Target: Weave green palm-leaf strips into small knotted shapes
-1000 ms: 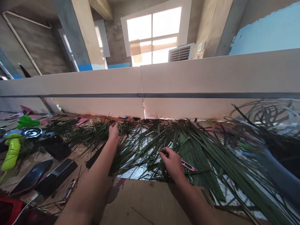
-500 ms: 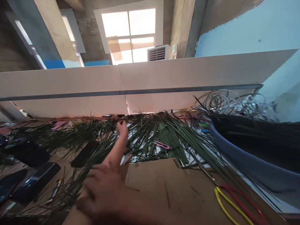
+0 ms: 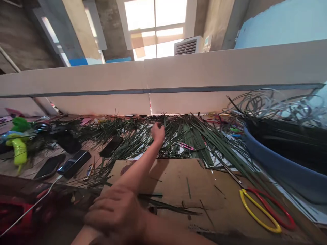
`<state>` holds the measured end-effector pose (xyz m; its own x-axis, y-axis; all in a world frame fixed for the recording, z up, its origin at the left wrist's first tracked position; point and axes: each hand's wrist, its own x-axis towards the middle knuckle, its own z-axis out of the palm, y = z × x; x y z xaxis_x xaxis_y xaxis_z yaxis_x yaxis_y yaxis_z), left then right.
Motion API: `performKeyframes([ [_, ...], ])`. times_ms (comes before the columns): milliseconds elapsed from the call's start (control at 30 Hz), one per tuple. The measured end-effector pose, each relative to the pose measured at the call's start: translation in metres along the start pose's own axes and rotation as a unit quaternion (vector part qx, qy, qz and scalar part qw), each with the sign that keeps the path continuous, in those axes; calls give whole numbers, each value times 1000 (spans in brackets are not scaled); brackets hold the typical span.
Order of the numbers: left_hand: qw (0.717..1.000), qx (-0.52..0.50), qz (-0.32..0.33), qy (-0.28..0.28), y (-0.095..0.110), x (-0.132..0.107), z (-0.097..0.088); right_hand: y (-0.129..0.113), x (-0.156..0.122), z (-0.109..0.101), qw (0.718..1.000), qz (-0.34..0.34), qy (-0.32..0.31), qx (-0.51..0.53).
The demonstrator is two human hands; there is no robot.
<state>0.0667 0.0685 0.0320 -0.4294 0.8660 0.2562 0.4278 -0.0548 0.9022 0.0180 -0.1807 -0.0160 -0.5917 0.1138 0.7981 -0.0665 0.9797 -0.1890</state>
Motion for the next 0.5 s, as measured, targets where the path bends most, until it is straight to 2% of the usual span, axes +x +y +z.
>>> performKeyframes([
  [67, 999, 13, 18, -32, 4, -14, 5, 12, -2, -15, 998, 8, 24, -52],
  [167, 995, 39, 47, -84, 5, -31, 9, 33, -6, -47, 990, 29, -5, -136],
  [300, 984, 77, 101, -127, -2, -58, 7, 71, -26, -94, 954, 156, -64, -249],
  [333, 982, 88, 112, -128, -3, -69, 8, 81, -34, -104, 943, 170, -69, -277],
  [400, 980, 116, 118, -112, -6, -94, 12, 99, -50, -120, 929, 197, -32, -311],
  [467, 981, 154, 98, -68, -9, -118, 18, 111, -65, -132, 926, 213, -19, -312],
  [500, 979, 187, 82, -26, -12, -127, 20, 115, -72, -137, 921, 232, -26, -313],
])
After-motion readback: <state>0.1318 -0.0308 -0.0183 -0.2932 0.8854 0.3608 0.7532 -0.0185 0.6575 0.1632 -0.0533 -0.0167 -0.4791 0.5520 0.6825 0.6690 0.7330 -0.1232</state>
